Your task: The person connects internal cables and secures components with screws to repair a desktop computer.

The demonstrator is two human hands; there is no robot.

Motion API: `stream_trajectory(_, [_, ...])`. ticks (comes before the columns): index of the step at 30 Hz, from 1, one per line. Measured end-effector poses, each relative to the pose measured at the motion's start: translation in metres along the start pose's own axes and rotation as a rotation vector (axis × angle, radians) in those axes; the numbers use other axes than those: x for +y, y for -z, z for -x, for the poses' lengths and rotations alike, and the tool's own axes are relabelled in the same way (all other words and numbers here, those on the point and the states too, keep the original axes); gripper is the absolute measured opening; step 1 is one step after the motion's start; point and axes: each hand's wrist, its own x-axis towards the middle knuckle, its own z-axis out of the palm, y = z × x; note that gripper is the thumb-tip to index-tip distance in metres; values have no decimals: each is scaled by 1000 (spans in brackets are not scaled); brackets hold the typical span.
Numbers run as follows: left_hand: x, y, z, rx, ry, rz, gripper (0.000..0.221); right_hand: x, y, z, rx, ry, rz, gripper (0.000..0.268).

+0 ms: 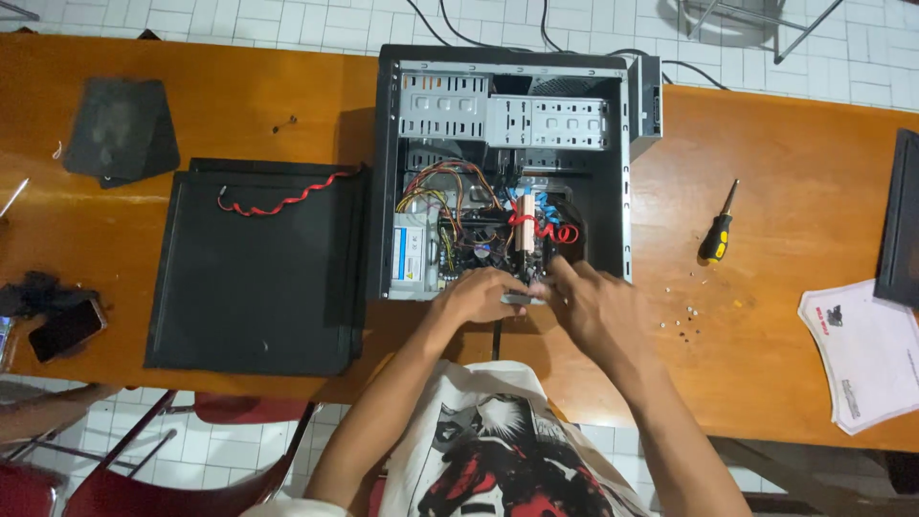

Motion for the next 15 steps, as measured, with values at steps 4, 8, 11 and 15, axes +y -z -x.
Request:
stream_trajectory(4, [4,4,-1,-31,5,-11,44,15,-13,-7,24,6,-49,19])
stream_trajectory(8, [16,13,-1,-117,124,4,48,24,-19,-8,106,364,-284,18])
stream_trajectory(11, [18,15,1,-132,125,-10,49,17,-12,-6,131,434,-305,22])
stream_trajectory(15, [3,7,0,-103,16,-20,47,18,-17,-6,82,165,-179,19])
